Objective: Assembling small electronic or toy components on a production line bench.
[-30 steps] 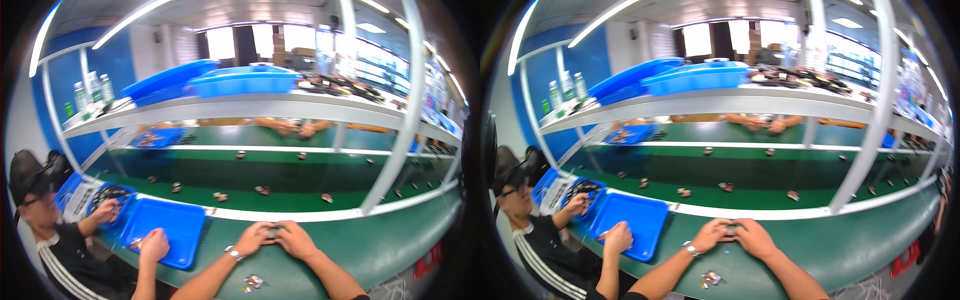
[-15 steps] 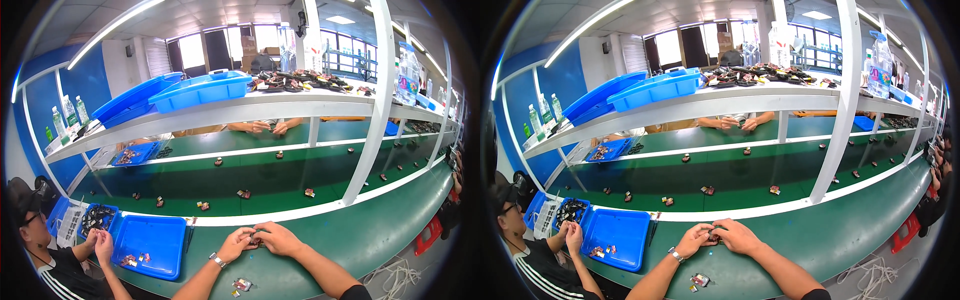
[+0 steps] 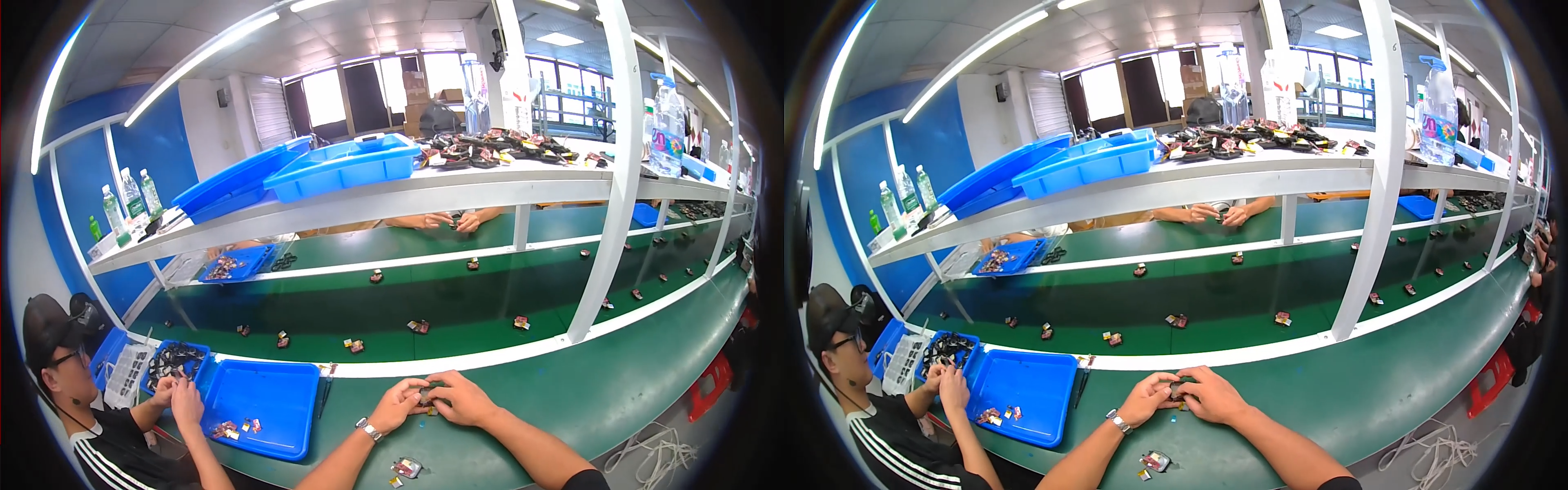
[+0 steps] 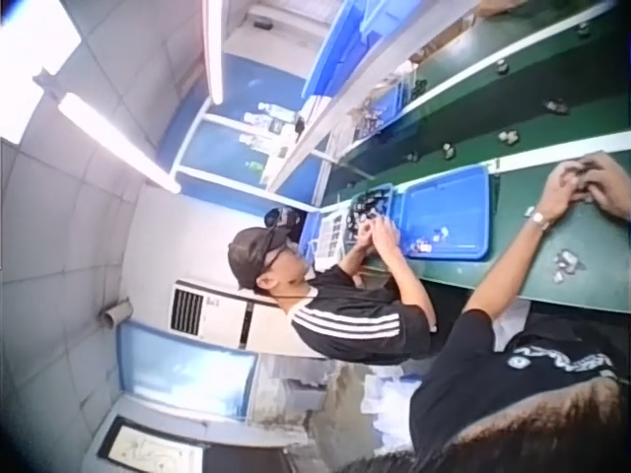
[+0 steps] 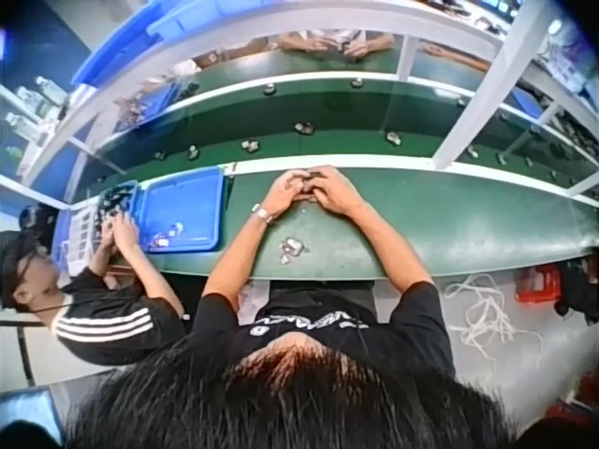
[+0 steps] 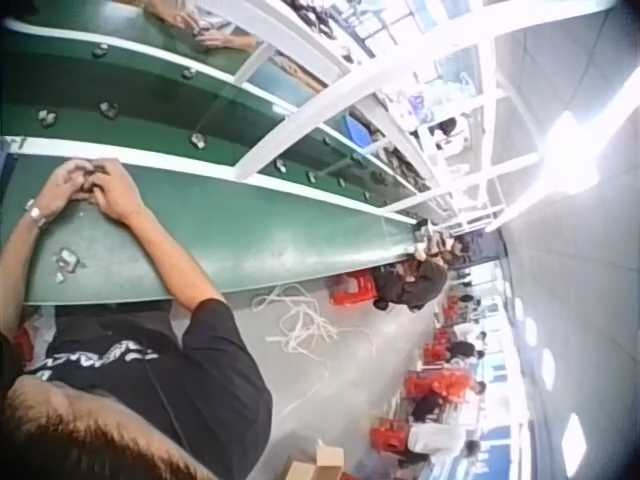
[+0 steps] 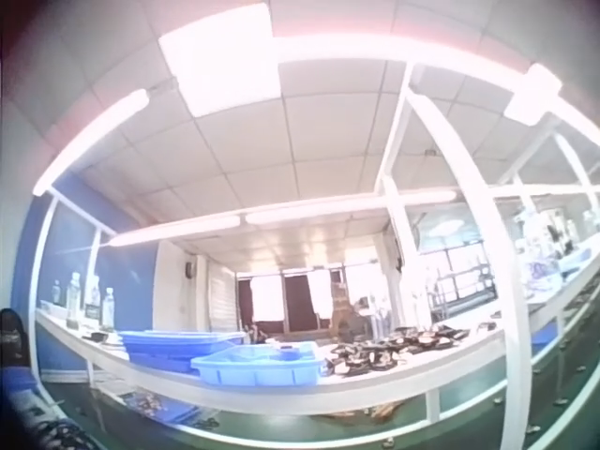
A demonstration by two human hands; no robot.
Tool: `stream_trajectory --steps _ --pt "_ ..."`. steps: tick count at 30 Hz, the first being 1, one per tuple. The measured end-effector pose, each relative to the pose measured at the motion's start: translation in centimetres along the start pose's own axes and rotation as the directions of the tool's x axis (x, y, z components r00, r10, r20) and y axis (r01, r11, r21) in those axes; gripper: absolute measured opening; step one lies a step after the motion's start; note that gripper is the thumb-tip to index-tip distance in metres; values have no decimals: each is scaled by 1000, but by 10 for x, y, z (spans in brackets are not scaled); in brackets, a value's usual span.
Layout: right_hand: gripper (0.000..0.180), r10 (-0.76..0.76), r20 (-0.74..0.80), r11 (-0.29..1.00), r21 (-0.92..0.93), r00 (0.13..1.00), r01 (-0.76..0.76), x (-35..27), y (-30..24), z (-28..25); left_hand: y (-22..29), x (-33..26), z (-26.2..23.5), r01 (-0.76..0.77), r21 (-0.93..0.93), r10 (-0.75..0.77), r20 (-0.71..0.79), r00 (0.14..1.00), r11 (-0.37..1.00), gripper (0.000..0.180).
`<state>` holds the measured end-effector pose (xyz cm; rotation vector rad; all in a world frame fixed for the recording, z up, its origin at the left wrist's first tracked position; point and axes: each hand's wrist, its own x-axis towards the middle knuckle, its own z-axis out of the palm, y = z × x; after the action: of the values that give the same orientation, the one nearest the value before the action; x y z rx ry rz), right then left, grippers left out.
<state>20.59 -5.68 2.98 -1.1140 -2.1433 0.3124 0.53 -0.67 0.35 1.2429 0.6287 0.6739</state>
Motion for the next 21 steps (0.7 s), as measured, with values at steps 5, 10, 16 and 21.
stream_trajectory --steps 5,10,16,21 --pt "19 36 1 998 53 999 -36 -3 2 -1 -2 1 -1 9 -52 -9 -5 1000 999 29" --pt "14 66 -63 992 108 996 -59 -5 6 12 -3 1 -5 9 -107 -10 -11 1000 994 32" --pt "13 167 -219 977 172 961 -130 -2 -9 16 3 -4 -8 -34 -90 44 121 992 995 36" --pt "12 174 -212 969 213 962 -129 -4 -7 15 1 -4 -6 17 -90 -8 99 995 996 36"
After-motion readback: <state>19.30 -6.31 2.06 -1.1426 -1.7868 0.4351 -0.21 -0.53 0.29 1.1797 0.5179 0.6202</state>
